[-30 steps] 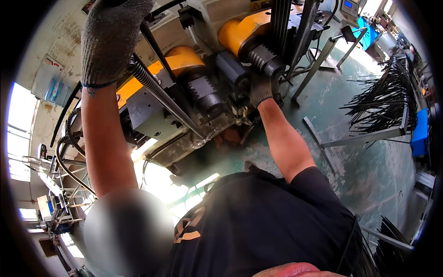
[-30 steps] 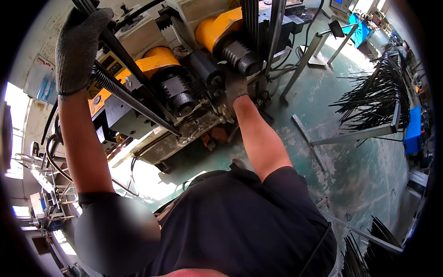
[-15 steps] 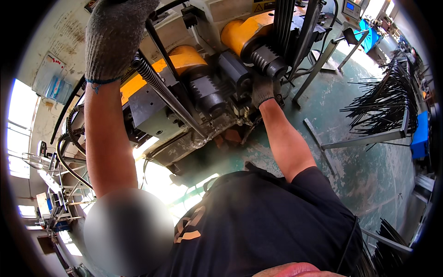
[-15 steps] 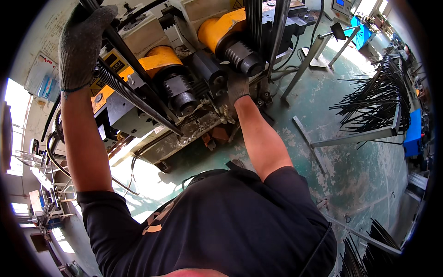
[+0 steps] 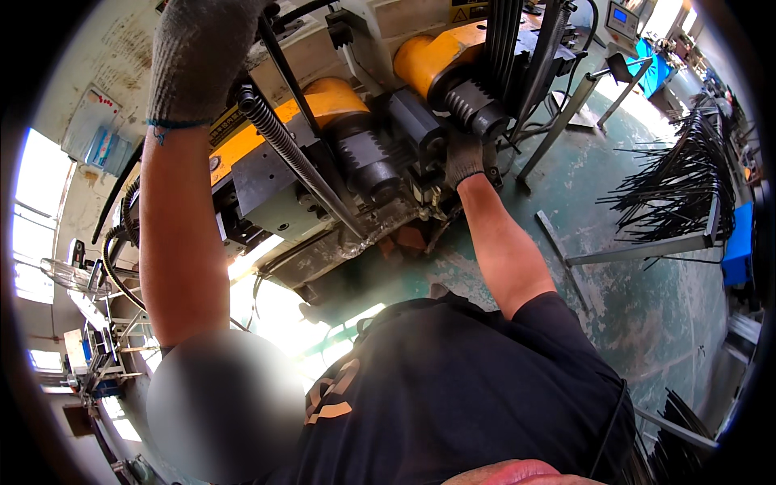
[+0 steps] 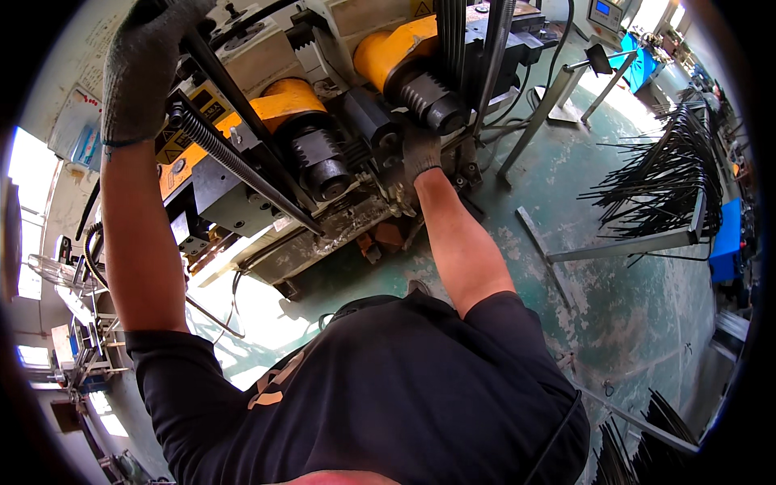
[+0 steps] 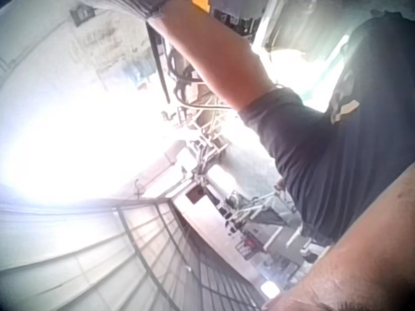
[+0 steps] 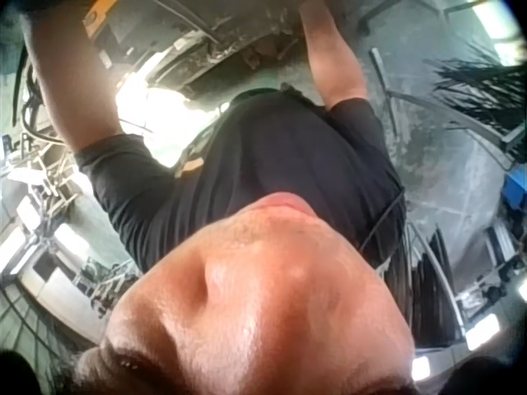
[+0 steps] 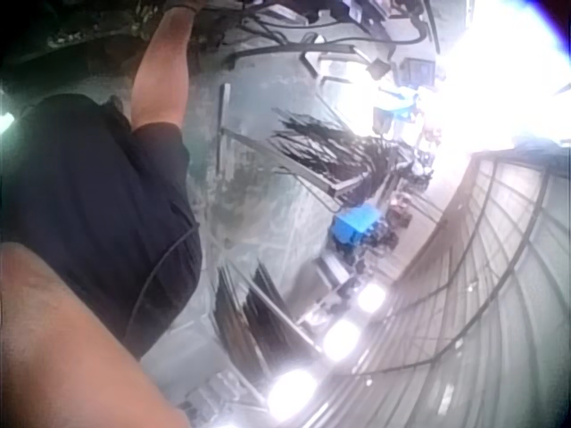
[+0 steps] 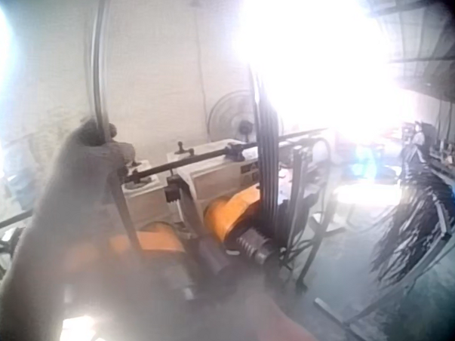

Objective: The person repeatedly picks up bundles of long metal rods, places them into a bending machine, and operates the machine to bend them. The bent rods are then removed and stacked on the floor. The process is repeated multiple times throughout the clip.

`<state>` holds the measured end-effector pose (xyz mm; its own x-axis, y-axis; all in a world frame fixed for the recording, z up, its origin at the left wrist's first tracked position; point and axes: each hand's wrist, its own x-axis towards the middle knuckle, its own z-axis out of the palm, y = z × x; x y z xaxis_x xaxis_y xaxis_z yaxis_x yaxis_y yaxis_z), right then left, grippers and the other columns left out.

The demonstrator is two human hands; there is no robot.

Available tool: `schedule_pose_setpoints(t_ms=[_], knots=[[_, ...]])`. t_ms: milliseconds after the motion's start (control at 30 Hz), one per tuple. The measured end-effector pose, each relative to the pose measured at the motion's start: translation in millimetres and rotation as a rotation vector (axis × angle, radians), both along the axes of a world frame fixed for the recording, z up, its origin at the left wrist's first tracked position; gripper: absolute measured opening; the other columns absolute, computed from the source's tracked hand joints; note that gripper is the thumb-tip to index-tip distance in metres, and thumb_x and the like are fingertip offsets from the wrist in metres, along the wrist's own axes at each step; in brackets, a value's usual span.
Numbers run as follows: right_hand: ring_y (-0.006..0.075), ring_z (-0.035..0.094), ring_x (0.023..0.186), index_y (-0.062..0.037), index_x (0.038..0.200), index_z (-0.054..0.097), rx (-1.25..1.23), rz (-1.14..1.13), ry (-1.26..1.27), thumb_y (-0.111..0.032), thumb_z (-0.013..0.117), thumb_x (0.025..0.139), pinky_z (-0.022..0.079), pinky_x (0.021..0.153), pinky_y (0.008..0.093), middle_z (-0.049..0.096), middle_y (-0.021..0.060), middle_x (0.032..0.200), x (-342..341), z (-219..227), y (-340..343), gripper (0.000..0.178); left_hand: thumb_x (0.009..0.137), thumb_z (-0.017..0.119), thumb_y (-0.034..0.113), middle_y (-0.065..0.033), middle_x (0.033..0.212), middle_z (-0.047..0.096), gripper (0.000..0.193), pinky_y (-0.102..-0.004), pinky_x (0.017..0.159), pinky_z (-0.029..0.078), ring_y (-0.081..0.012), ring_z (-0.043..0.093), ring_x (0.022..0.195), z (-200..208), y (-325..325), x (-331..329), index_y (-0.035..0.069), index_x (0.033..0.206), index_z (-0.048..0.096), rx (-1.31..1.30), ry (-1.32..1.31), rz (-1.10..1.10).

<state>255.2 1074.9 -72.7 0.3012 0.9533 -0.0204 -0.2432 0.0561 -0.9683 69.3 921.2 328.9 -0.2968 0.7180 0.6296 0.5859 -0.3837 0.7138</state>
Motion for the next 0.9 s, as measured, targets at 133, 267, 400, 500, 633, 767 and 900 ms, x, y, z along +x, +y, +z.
schedule_pose_setpoints(t_ms=[133, 267, 400, 500, 633, 767, 900], knots=[[0.0174, 0.064, 0.061, -0.0084, 0.098, 0.071, -0.053, 0.041, 0.116, -0.025, 0.069, 0.097, 0.052, 0.055, 0.0321, 0.067, 0.0056, 0.081, -0.3, 2.9, -3.3, 0.017, 0.090, 0.069, 0.015, -0.0080, 0.085, 0.062, 0.030, -0.0332, 0.077, 0.050, -0.0193, 0.062, 0.081, 20.7, -6.2, 4.5, -0.002, 0.114, 0.063, -0.025, 0.008, 0.010], [0.0169, 0.065, 0.063, -0.0072, 0.099, 0.071, -0.052, 0.017, 0.132, -0.024, 0.069, 0.097, 0.053, 0.057, 0.0321, 0.068, 0.0052, 0.082, -4.8, 18.2, -11.6, 0.018, 0.092, 0.068, 0.019, -0.0099, 0.084, 0.064, 0.030, -0.0357, 0.079, 0.050, -0.0214, 0.063, 0.080, 24.7, -2.6, -2.4, -0.004, 0.111, 0.063, 0.007, 0.032, -0.063], [0.0174, 0.067, 0.069, -0.0053, 0.101, 0.072, 0.033, -0.008, -0.063, -0.023, 0.068, 0.096, 0.054, 0.063, 0.0322, 0.070, 0.0052, 0.085, -3.5, 11.3, -8.3, 0.018, 0.092, 0.067, 0.018, -0.0100, 0.084, 0.064, 0.028, -0.0348, 0.079, 0.051, -0.0212, 0.064, 0.081, 21.9, -13.8, 1.7, -0.003, 0.110, 0.062, 0.037, 0.030, -0.089], [0.0181, 0.068, 0.075, -0.0035, 0.103, 0.073, 0.090, -0.010, -0.448, -0.022, 0.068, 0.095, 0.054, 0.067, 0.0328, 0.072, 0.0058, 0.087, -4.3, 7.7, -11.7, 0.021, 0.092, 0.066, 0.015, -0.0096, 0.084, 0.064, 0.028, -0.0341, 0.080, 0.053, -0.0206, 0.065, 0.082, 15.5, -8.7, -2.7, -0.004, 0.112, 0.061, 0.098, -0.034, -0.084], [0.0244, 0.070, 0.086, -0.0018, 0.105, 0.073, 0.095, 0.034, -1.040, -0.024, 0.063, 0.096, 0.055, 0.074, 0.0370, 0.073, 0.0135, 0.094, 16.7, -24.1, -9.6, 0.026, 0.090, 0.066, 0.011, -0.0093, 0.085, 0.064, 0.033, -0.0352, 0.078, 0.055, -0.0200, 0.066, 0.082, 11.0, 6.2, -23.3, -0.005, 0.118, 0.060, 0.090, -0.042, -0.207], [0.0343, 0.072, 0.093, 0.0012, 0.105, 0.070, -0.039, 0.181, -0.339, -0.032, 0.055, 0.102, 0.057, 0.076, 0.0422, 0.072, 0.0252, 0.099, -9.0, -49.2, -3.0, 0.037, 0.090, 0.065, 0.007, -0.0095, 0.089, 0.064, 0.038, -0.0350, 0.072, 0.057, -0.0206, 0.066, 0.081, 19.0, -21.5, -18.9, -0.005, 0.125, 0.057, 0.021, -0.027, -0.106], [0.0209, 0.070, 0.082, 0.0002, 0.091, 0.073, -0.159, 0.090, 0.052, -0.016, 0.060, 0.092, 0.054, 0.073, 0.0348, 0.074, 0.0121, 0.092, 2.3, -9.4, -23.8, 0.021, 0.091, 0.064, 0.007, -0.0095, 0.092, 0.064, 0.041, -0.0348, 0.071, 0.058, -0.0211, 0.067, 0.080, 1.7, -6.1, -17.6, -0.005, 0.129, 0.055, -0.004, -0.060, -0.119]])
